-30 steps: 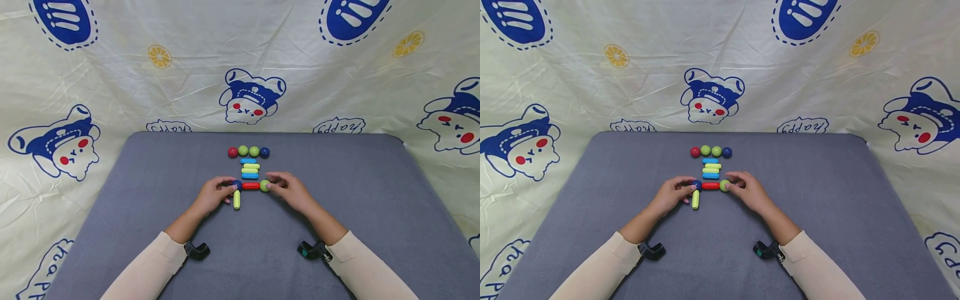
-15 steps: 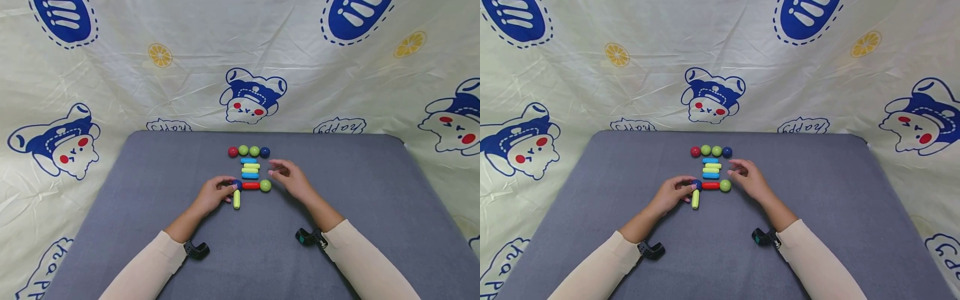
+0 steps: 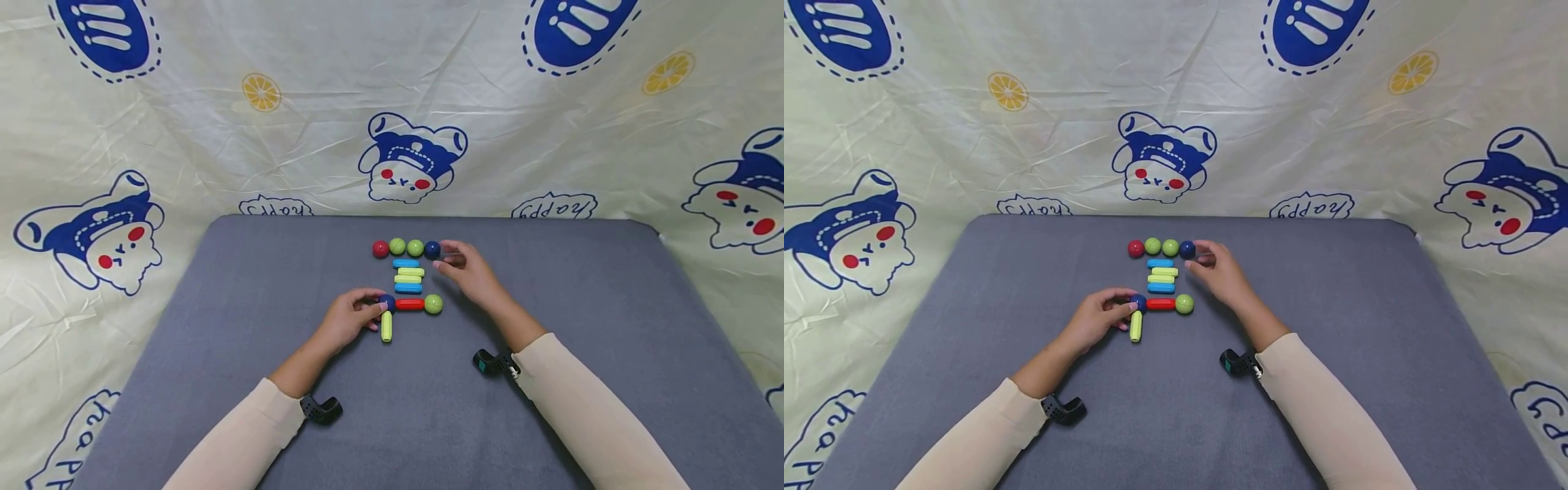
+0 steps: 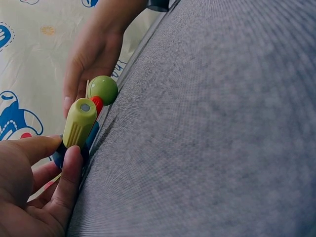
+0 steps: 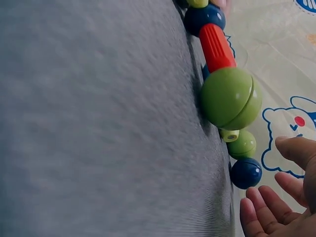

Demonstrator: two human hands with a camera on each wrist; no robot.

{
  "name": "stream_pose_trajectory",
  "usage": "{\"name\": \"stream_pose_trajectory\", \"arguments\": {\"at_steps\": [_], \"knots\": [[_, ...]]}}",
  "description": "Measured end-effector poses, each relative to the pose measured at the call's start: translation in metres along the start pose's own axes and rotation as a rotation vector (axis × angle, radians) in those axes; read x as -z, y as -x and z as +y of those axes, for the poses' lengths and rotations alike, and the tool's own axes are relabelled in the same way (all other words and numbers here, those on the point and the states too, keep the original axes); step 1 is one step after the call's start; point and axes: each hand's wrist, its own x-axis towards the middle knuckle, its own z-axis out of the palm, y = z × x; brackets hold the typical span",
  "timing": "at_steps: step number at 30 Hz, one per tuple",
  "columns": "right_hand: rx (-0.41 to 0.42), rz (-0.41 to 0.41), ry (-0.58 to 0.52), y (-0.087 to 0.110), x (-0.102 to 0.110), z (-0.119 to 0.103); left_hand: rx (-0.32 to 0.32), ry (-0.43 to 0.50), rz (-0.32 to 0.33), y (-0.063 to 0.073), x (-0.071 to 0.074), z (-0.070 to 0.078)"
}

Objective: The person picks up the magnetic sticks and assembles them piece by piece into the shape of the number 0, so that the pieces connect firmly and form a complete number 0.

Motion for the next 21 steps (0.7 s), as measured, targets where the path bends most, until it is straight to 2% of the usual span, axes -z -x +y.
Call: {"name": "stream_pose_trajectory", "arguments": {"at_steps": [7, 21], "knots": [[-0.024, 0.031, 0.047, -0.016, 0.000, -0.001, -0.014, -0.004, -0.005, 0.001, 0.001, 0.000], [-0.030, -0.001, 0.134, -0.032, -0.006, 0.002, -0.013, 0.011, -0.007, -0.002, 0.000, -0.002]]}}
